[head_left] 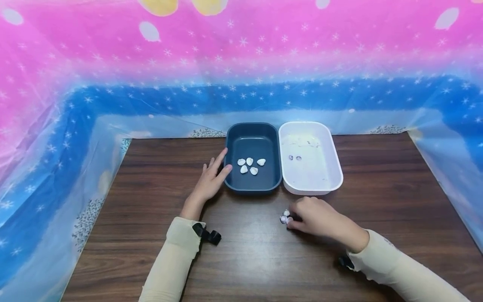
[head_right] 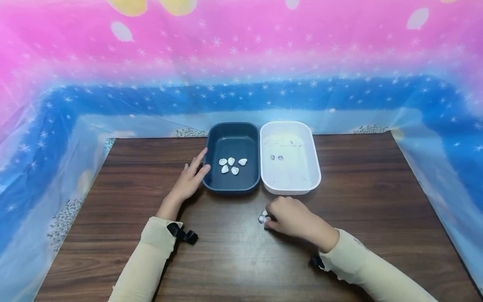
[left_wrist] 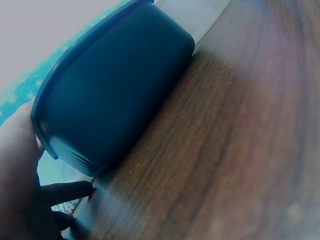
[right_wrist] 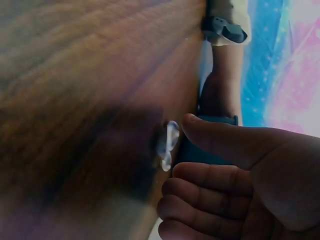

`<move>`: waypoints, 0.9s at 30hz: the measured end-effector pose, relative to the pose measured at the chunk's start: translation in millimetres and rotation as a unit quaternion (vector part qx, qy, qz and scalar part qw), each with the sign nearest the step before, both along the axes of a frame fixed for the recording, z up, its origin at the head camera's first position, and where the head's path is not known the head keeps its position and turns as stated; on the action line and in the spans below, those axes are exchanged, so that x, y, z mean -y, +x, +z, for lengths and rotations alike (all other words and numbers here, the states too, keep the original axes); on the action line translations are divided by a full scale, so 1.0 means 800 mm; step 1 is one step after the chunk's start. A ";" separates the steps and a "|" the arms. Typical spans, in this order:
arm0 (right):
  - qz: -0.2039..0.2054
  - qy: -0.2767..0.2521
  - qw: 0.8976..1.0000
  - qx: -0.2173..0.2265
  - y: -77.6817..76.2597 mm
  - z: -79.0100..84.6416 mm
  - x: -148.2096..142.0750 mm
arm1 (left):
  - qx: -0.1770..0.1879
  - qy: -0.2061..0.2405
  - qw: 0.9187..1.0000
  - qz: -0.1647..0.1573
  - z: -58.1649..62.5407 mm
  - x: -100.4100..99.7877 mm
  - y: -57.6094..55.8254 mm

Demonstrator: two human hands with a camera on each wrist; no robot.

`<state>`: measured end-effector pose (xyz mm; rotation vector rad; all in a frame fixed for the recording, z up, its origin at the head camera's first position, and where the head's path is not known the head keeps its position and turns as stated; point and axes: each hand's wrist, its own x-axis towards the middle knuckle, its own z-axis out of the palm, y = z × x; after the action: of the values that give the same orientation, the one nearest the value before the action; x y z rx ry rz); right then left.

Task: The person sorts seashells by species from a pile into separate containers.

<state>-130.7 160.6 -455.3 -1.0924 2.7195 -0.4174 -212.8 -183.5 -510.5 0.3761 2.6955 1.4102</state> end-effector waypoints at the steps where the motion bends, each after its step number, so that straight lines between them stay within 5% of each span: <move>1: -0.002 0.002 1.000 0.000 0.001 -0.002 0.000 | 0.002 0.000 1.000 0.000 0.000 0.000 0.000; 19: 0.006 0.041 0.997 -0.071 0.007 -0.013 0.007 | -0.002 0.003 1.000 -0.001 0.000 0.001 0.000; 27: 0.040 0.007 0.999 0.000 0.001 0.014 -0.003 | 0.003 0.002 1.000 0.000 0.000 0.001 0.000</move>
<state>-130.2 162.7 -443.9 -1.1924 2.6635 -0.3858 -212.9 -184.7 -510.5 0.3708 2.6889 1.4147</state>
